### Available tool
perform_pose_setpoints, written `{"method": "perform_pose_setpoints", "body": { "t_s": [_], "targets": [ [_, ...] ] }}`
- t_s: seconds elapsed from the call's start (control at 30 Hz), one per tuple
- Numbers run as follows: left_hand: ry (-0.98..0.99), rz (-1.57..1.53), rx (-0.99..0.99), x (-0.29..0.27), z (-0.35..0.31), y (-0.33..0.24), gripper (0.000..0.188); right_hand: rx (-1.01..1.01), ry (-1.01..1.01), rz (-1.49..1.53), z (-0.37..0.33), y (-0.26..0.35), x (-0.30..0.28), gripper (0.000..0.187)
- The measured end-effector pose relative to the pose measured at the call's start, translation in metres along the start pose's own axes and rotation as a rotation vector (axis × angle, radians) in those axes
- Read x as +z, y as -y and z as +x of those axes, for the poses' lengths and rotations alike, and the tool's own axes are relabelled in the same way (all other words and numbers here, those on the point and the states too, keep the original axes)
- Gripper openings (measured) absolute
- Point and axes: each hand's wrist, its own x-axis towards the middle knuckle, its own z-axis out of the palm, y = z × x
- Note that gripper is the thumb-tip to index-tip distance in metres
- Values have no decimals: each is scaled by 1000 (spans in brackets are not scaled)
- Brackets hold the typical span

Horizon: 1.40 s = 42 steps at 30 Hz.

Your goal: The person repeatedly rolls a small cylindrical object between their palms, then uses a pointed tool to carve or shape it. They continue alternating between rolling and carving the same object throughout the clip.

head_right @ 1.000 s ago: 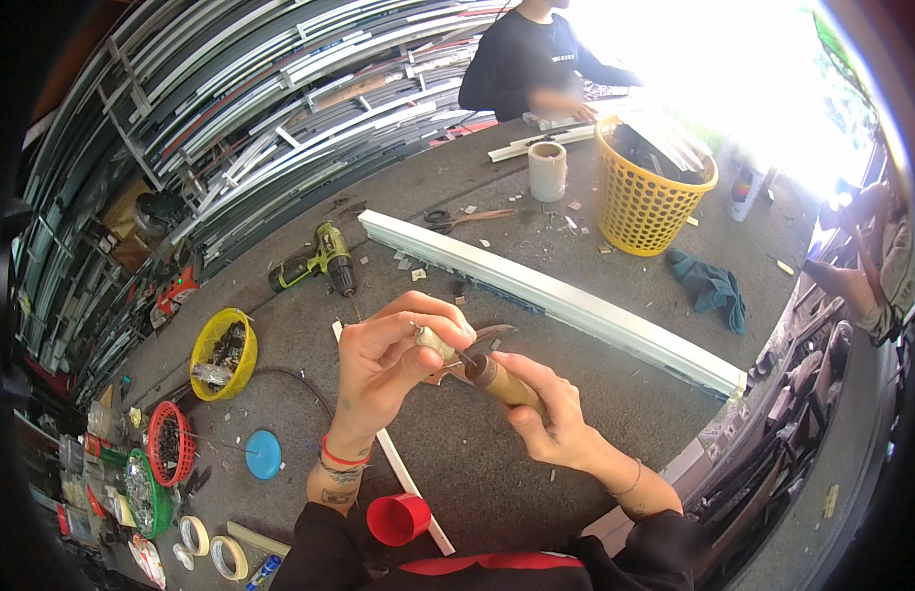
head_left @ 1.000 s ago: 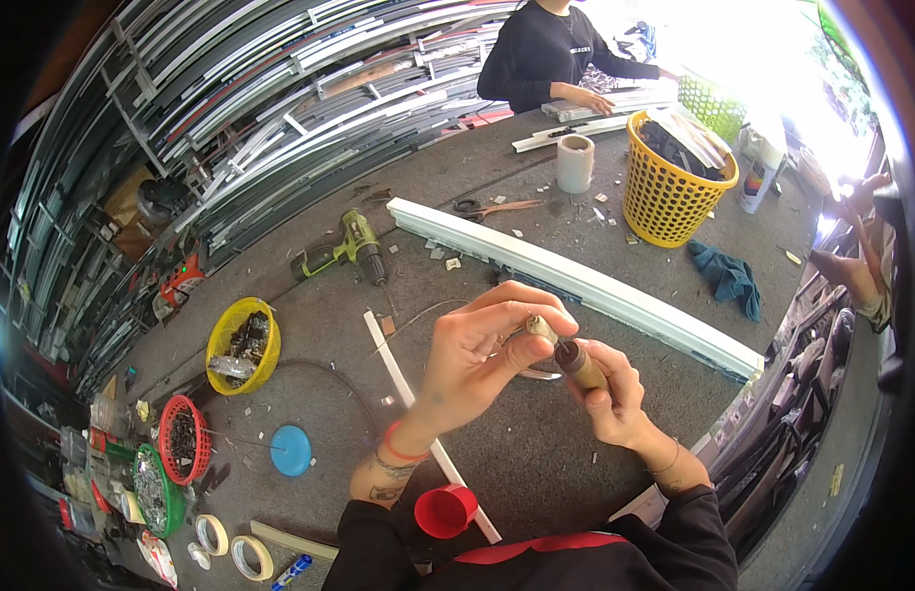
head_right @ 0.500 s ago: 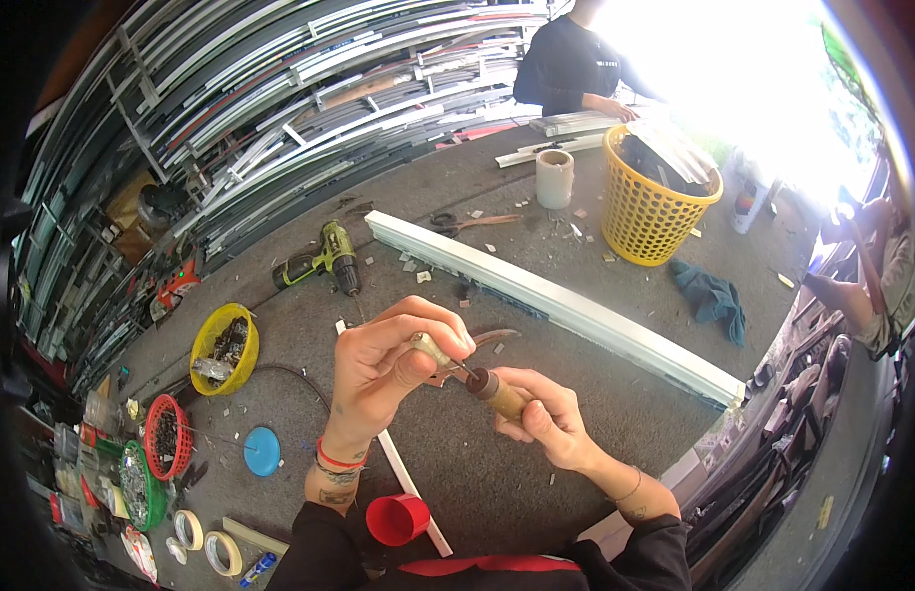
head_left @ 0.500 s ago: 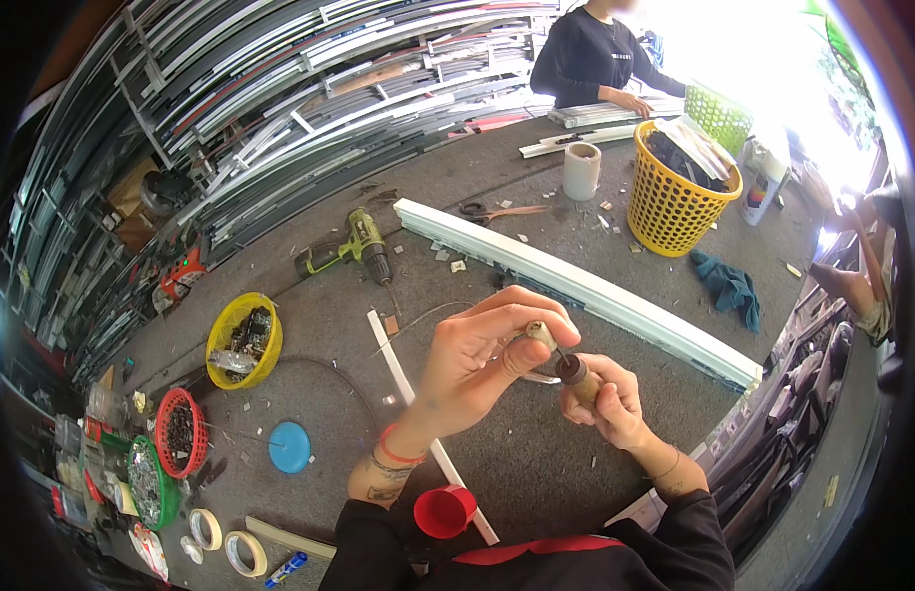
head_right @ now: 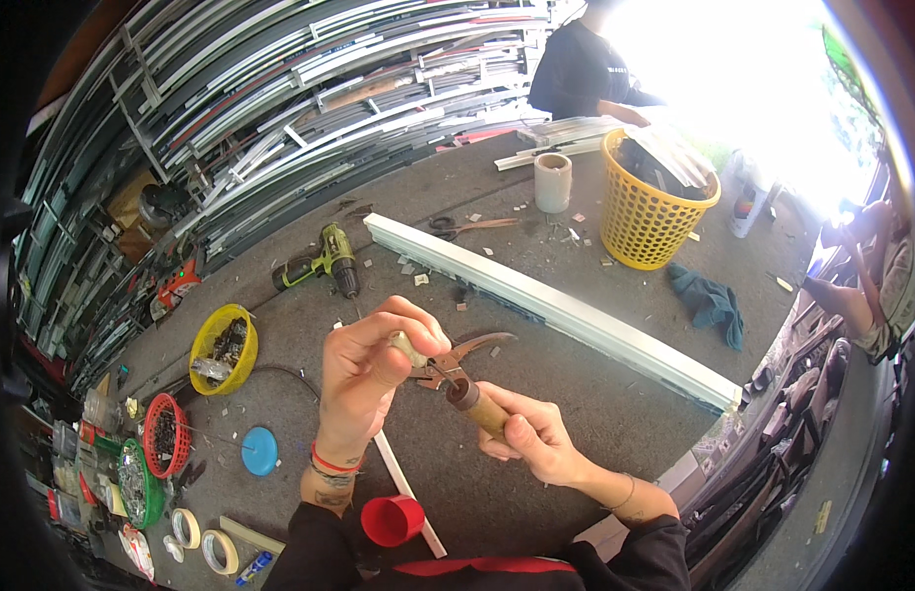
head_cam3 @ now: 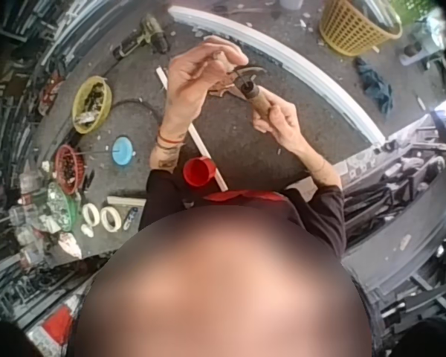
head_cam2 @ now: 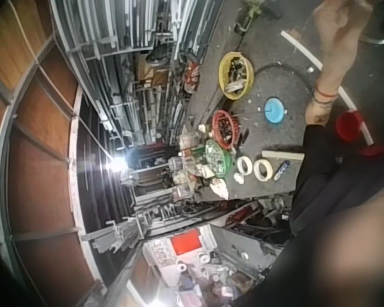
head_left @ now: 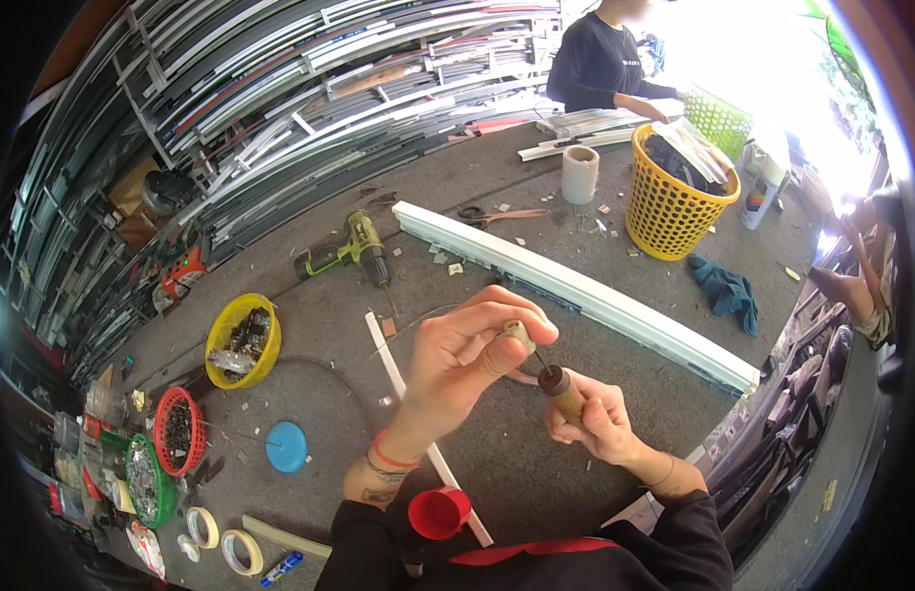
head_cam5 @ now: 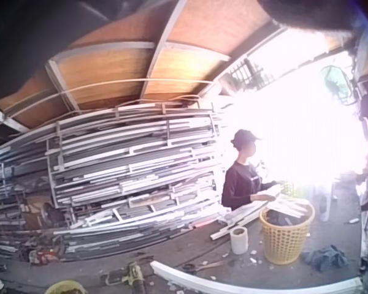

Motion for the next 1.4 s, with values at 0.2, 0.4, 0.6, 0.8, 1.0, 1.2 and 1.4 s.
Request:
{"method": "perform_pose_setpoints", "body": {
  "t_s": [0.2,0.4,0.6,0.8,1.0,1.2,1.4],
  "targets": [
    [-81,-39,-37,-1,-3,5,26,15,-17,46,2,1,1,66],
    [-250,-497,-9,-27,4,2,24,29,-82,-95,-3,-3,3,57],
    [-764,-297,405,-110,-9,-56,24,80,8,-233,-4,-24,14,53],
    [-244,-711,439,-90,-16,-51,39,68,-50,-261,-4,-32,12,56],
    [-250,-826,335,-76,-7,-53,36,20,-1,-441,-3,-28,13,58],
    [-319,-842,283,-77,-4,-44,31,10,-20,-441,0,-29,10,57],
    [-371,-316,367,-64,-1,-36,31,-30,-90,-433,0,-29,5,56]
  ]
}}
